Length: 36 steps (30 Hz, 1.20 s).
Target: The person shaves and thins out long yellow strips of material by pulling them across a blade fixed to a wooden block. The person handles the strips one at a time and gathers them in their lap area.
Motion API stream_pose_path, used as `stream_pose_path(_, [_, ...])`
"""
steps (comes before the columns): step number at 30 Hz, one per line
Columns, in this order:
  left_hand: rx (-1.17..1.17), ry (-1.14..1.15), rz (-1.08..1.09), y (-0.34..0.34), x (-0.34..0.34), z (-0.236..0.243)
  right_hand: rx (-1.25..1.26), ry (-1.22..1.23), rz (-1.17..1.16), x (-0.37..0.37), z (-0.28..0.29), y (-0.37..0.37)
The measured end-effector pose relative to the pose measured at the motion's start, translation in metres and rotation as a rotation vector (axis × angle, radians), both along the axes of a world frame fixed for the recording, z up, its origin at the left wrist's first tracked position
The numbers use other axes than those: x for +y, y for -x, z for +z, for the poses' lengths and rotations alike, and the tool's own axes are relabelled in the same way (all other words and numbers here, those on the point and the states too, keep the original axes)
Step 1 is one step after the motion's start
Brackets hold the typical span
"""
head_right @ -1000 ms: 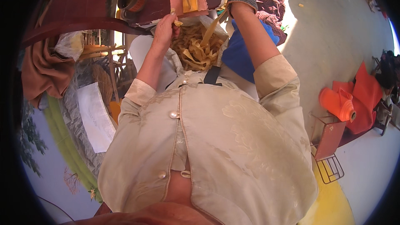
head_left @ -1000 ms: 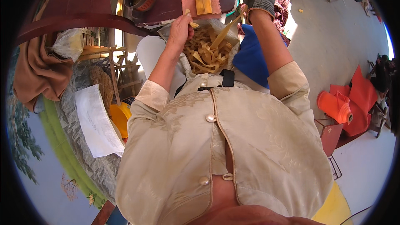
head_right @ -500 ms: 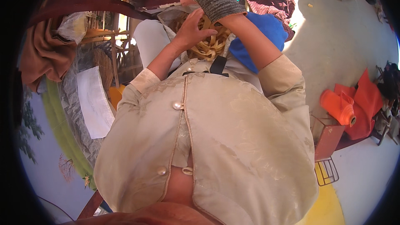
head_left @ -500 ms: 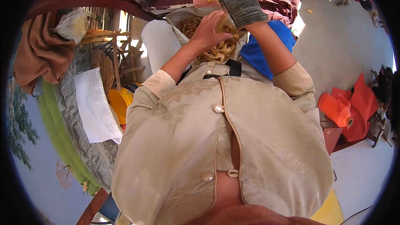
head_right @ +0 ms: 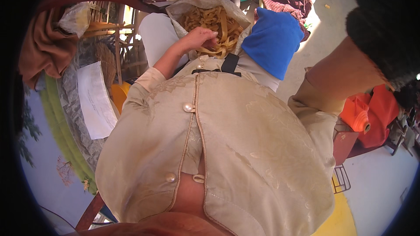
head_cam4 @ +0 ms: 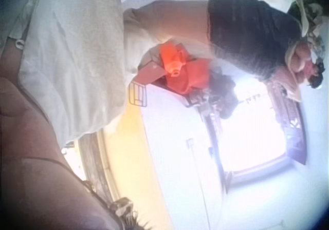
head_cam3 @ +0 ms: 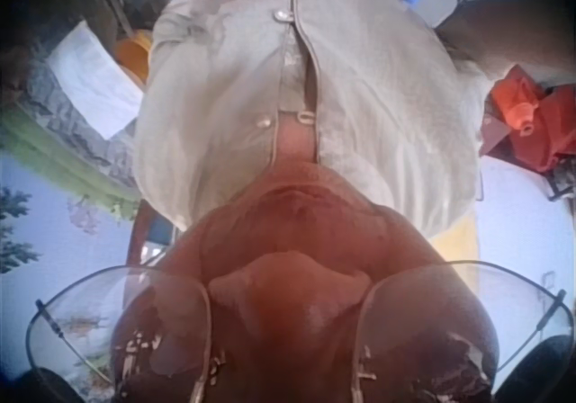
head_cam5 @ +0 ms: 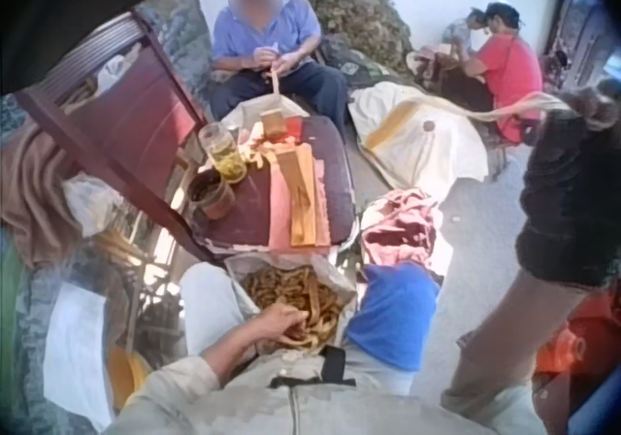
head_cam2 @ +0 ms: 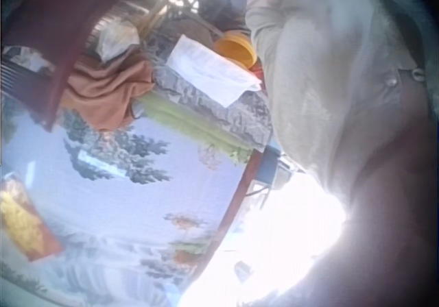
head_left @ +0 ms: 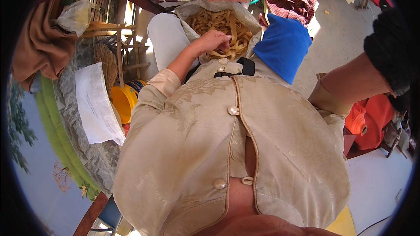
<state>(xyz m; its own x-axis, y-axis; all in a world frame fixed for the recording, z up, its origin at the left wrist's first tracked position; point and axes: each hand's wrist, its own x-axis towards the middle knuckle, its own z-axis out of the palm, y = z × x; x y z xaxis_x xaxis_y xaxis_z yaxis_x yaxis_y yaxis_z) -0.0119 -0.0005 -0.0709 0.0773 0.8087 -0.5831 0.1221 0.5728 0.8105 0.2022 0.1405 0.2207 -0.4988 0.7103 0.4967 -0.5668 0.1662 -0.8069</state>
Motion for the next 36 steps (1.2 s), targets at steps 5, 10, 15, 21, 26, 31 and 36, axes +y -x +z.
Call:
stream_pose_path(5, [-0.628,-0.005,0.043,-0.006,0.003,0.058,-0.469,-0.200,0.012,-0.040,-0.078,0.034])
stream_pose_path(10, [-0.881,-0.153,0.370,-0.010,-0.004,0.089,-0.643,-0.361,-0.028,-0.061,-0.161,0.074])
stream_pose_path(15, [-0.813,-0.150,0.648,0.002,-0.005,0.085,-0.664,-0.461,0.035,-0.081,-0.178,0.085])
stream_pose_path(21, [-0.660,-0.161,0.594,0.001,-0.006,0.093,-0.581,-0.299,-0.049,-0.063,-0.179,0.095])
stream_pose_path(26, [0.147,-0.386,0.306,-0.005,-0.004,0.096,-0.572,-0.743,-0.316,-0.056,-0.192,0.101])
stream_pose_path(31, [0.772,-0.935,0.430,-0.001,0.003,0.102,-0.709,-0.089,0.021,-0.033,-0.226,0.107])
stream_pose_path(36, [0.736,-1.032,0.426,0.004,0.009,0.104,-0.578,0.604,0.340,-0.053,-0.190,0.112])
